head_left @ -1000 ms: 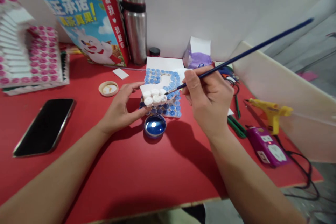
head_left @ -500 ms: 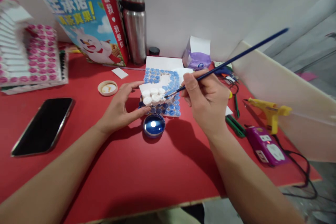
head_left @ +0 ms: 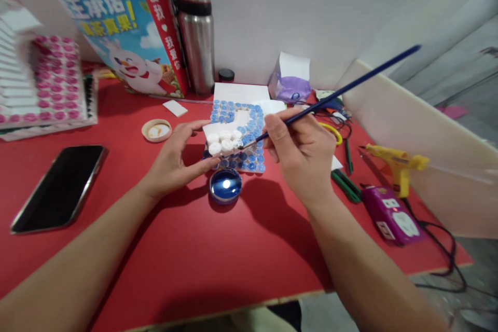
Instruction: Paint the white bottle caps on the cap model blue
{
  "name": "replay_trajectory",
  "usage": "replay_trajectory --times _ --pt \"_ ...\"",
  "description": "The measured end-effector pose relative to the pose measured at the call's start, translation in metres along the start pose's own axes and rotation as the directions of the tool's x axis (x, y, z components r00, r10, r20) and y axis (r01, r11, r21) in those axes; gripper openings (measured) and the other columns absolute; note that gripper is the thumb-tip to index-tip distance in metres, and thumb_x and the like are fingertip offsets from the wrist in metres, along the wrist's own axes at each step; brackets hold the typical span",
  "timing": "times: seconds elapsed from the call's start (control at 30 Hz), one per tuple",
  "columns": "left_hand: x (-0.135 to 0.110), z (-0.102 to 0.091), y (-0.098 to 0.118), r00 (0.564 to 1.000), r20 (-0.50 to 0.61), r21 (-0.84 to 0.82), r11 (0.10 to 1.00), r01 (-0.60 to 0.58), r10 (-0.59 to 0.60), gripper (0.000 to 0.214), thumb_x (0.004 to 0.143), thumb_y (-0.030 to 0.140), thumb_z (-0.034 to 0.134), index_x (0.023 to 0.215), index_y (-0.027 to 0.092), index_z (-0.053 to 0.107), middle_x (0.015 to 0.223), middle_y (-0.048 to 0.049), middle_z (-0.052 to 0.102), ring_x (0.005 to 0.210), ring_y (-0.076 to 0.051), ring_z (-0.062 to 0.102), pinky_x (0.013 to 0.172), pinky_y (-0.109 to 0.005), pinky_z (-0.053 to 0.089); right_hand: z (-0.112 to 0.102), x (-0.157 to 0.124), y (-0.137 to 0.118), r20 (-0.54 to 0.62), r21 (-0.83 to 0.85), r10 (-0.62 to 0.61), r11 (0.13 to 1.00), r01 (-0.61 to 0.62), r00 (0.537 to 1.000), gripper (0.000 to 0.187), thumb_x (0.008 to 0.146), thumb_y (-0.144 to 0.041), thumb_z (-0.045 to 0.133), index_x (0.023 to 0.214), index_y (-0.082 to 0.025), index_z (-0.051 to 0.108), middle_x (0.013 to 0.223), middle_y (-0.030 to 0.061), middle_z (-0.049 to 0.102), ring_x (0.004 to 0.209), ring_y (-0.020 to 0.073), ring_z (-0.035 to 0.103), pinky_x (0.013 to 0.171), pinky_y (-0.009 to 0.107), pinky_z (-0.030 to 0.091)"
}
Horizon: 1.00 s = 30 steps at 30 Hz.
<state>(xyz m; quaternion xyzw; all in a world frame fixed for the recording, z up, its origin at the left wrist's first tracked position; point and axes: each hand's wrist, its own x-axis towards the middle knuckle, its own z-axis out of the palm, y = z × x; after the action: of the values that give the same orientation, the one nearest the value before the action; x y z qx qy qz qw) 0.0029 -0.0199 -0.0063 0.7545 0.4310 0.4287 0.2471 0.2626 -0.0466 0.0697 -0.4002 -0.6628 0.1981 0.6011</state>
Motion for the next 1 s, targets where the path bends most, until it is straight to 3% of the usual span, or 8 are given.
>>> replay_trajectory --times 0.17,0.43,1.0 --pt "0.0 0.0 -0.001 1.0 -0.006 -0.008 1.0 -0.011 0.011 0.076 0.095 0.063 0.09 0.156 0.025 0.068 0.159 -0.0156 0.075 0.145 -0.041 0.072 0.127 -0.059 0.059 0.002 -0.003 0.0 -0.013 0.01 -0.005 1.0 0.005 1.0 0.028 0.113 -0.04 0.078 0.09 -0.026 0.073 0.07 -0.0069 0.067 0.053 0.008 0.057 0.053 0.026 0.049" --pt "0.0 0.0 0.001 1.0 0.001 -0.006 1.0 0.003 -0.003 0.074 0.094 0.062 0.09 0.156 0.026 0.068 0.16 -0.0148 0.075 0.144 -0.04 0.071 0.127 -0.06 0.059 0.002 -0.002 0.002 -0.022 -0.03 0.024 0.999 -0.025 0.999 0.031 0.113 -0.049 0.077 0.092 -0.027 0.073 0.073 -0.0054 0.07 0.057 0.0102 0.063 0.058 0.027 0.059" --pt "0.0 0.0 -0.002 1.0 0.004 -0.019 1.0 -0.007 0.007 0.077 0.095 0.066 0.09 0.157 0.026 0.068 0.159 -0.0163 0.075 0.143 -0.041 0.072 0.126 -0.061 0.06 -0.002 -0.002 0.01 -0.018 -0.032 0.04 0.999 -0.041 0.999 0.04 0.113 -0.057 0.078 0.093 -0.023 0.073 0.072 -0.0044 0.069 0.057 0.0097 0.067 0.056 0.025 0.056"
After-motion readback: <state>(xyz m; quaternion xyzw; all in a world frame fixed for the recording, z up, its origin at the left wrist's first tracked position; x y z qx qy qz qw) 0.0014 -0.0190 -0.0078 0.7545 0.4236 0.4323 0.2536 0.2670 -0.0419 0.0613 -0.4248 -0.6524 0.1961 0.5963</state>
